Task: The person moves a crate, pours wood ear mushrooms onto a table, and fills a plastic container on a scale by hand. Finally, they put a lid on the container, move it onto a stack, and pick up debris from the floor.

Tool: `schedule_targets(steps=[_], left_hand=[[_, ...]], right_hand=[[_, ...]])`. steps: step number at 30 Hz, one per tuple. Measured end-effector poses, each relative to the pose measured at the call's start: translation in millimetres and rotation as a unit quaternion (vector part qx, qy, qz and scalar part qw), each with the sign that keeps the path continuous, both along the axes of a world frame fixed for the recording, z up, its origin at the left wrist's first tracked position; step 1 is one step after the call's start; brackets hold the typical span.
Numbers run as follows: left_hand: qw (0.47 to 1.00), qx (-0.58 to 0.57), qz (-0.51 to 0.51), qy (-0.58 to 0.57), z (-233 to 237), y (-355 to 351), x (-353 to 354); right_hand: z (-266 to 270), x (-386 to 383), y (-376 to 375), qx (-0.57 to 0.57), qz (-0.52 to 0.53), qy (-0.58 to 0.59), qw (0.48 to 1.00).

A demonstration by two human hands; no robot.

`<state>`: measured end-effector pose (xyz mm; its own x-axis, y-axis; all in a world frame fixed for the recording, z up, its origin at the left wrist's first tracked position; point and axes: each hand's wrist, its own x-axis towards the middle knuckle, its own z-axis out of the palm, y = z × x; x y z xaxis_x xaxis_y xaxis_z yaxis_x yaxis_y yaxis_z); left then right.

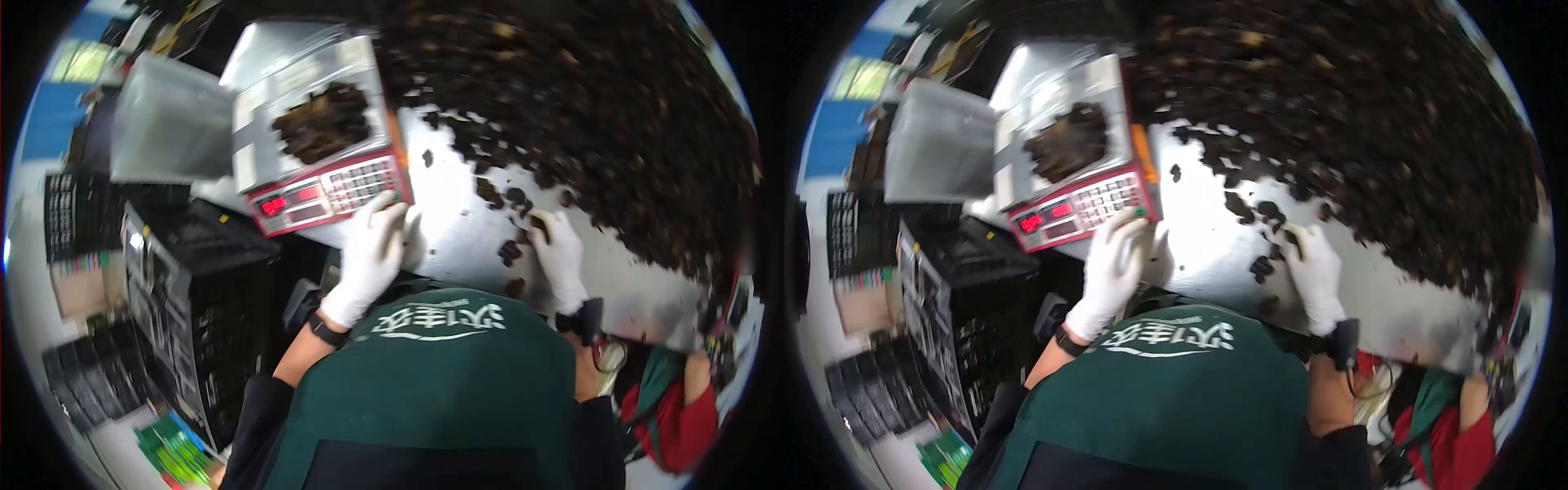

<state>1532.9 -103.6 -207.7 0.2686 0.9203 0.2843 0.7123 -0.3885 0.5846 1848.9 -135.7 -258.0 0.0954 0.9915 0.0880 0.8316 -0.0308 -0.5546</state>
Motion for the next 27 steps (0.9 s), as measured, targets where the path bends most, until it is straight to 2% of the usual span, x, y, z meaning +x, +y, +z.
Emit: schedule_targets(steps=[5, 7, 9, 10, 12, 15, 16, 17, 19, 21, 23, 24, 25, 27], left_hand=[[0.999, -0.031, 0.017, -0.008, 12, -5, -10], [0.999, -0.034, 0.033, -0.019, 17, -7, -17], [0.997, 0.025, 0.061, -0.05, 23, -1, -30], [0.993, 0.06, 0.091, -0.052, 31, 5, -38], [0.982, 0.112, 0.144, -0.05, 41, 25, -58], [0.966, 0.143, 0.208, -0.046, 53, 56, -76], [0.963, 0.153, 0.213, -0.055, 55, 65, -77], [0.96, 0.164, 0.219, -0.062, 57, 74, -78], [0.957, 0.168, 0.223, -0.082, 58, 87, -82], [0.957, 0.156, 0.222, -0.106, 55, 95, -86], [0.959, 0.136, 0.215, -0.126, 46, 101, -88], [0.959, 0.097, 0.206, -0.168, 46, 102, -84], [0.956, 0.058, 0.195, -0.21, 47, 101, -83], [0.958, 0.041, 0.195, -0.207, 43, 103, -88]], right_hand=[[6, 24, 26, -0.016, 0.022, 0.052, 0.998], [24, 18, 44, -0.112, -0.02, 0.159, 0.981], [59, -4, 73, -0.162, -0.014, 0.207, 0.965], [68, -16, 89, -0.148, 0.009, 0.227, 0.963], [92, -58, 121, -0.032, 0.085, 0.231, 0.969], [117, -123, 168, 0.064, 0.214, 0.302, 0.927], [126, -145, 182, 0.104, 0.251, 0.252, 0.929], [140, -167, 188, 0.065, 0.265, 0.272, 0.923], [133, -209, 209, 0.219, 0.326, 0.155, 0.907], [125, -240, 220, 0.262, 0.39, 0.088, 0.878], [107, -256, 226, 0.245, 0.43, -0.015, 0.869], [97, -258, 226, 0.181, 0.438, -0.052, 0.879], [98, -256, 226, 0.163, 0.446, 0.011, 0.88], [104, -248, 231, 0.125, 0.46, 0.133, 0.869]])
